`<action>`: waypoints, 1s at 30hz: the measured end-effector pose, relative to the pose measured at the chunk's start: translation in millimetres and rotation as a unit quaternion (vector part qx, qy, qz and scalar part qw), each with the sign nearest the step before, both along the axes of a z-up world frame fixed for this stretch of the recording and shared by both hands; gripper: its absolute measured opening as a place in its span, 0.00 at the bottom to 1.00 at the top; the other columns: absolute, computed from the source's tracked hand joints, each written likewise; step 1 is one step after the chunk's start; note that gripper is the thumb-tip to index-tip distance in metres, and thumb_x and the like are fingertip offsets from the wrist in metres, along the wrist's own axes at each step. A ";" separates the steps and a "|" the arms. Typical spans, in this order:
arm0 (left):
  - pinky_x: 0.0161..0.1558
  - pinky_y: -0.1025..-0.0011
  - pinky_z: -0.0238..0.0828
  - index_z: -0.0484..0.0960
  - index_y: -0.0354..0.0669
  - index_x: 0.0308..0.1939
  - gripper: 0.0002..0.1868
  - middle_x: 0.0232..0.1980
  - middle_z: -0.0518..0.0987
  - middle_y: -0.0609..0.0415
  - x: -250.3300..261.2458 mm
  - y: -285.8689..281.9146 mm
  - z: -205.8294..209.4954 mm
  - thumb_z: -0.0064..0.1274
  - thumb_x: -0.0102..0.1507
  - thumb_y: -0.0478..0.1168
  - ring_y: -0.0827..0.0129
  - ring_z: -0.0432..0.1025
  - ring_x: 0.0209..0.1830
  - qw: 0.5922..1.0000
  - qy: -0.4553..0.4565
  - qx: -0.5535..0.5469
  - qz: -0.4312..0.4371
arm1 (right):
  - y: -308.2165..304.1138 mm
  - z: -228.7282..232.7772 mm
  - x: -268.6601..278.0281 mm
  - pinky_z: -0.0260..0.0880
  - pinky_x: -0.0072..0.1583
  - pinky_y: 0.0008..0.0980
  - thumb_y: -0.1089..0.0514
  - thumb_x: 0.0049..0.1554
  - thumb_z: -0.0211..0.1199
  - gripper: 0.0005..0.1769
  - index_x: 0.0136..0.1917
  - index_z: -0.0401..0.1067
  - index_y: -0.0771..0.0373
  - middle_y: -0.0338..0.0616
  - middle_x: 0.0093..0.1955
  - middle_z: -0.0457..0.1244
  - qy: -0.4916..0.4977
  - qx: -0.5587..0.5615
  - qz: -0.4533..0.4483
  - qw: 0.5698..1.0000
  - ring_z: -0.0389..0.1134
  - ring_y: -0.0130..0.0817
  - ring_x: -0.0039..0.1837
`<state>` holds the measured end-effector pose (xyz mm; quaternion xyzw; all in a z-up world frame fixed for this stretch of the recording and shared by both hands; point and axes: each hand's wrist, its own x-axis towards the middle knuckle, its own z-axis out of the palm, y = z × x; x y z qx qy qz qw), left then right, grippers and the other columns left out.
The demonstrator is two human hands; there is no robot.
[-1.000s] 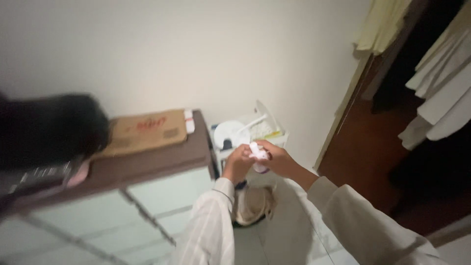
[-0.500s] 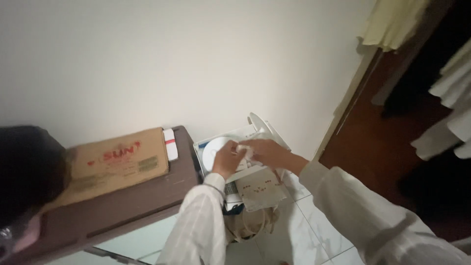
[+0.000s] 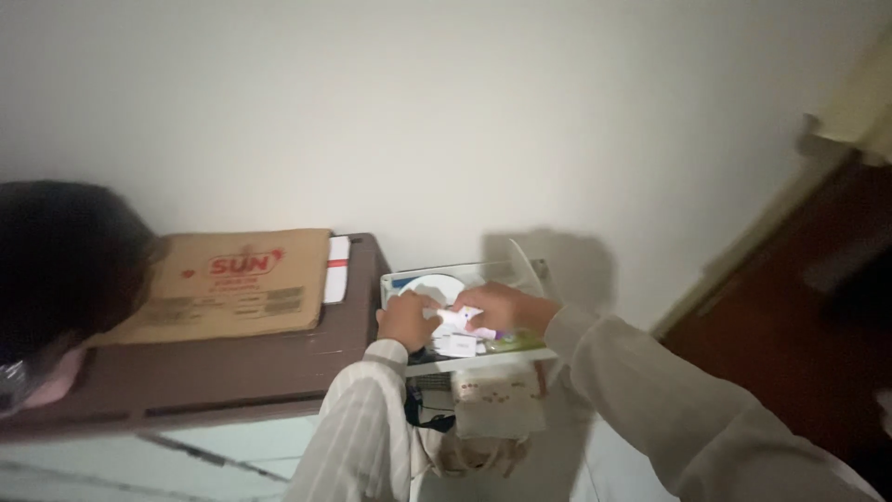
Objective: The recorder tidies a bedroom by putting a garment in a drawer, moving a toy car, and arranging pillows and a blanket on a bed.
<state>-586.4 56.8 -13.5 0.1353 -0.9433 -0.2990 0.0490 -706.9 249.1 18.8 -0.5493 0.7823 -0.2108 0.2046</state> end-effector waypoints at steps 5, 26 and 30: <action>0.60 0.48 0.64 0.85 0.54 0.50 0.20 0.57 0.81 0.53 18.0 -9.1 -33.9 0.65 0.55 0.47 0.56 0.73 0.60 0.998 -0.055 -0.008 0.041 | -26.0 -13.1 -5.6 0.68 0.60 0.43 0.57 0.51 0.70 0.23 0.60 0.75 0.59 0.48 0.58 0.69 0.021 0.079 0.064 0.995 0.70 0.45 0.60; 0.54 0.56 0.72 0.81 0.38 0.52 0.22 0.52 0.81 0.39 51.3 8.4 -45.5 0.63 0.60 0.48 0.47 0.76 0.53 0.991 0.014 0.088 0.101 | -81.0 -66.2 -9.1 0.68 0.57 0.43 0.58 0.46 0.75 0.20 0.50 0.72 0.61 0.47 0.50 0.64 0.047 -0.002 0.149 0.988 0.67 0.48 0.57; 0.53 0.55 0.72 0.82 0.36 0.50 0.19 0.50 0.81 0.37 52.2 -6.6 -67.3 0.61 0.60 0.44 0.43 0.75 0.52 0.985 0.115 0.066 0.110 | -81.5 -48.2 -8.7 0.67 0.58 0.44 0.56 0.49 0.74 0.17 0.50 0.74 0.60 0.48 0.50 0.65 0.058 -0.014 0.146 0.987 0.66 0.49 0.58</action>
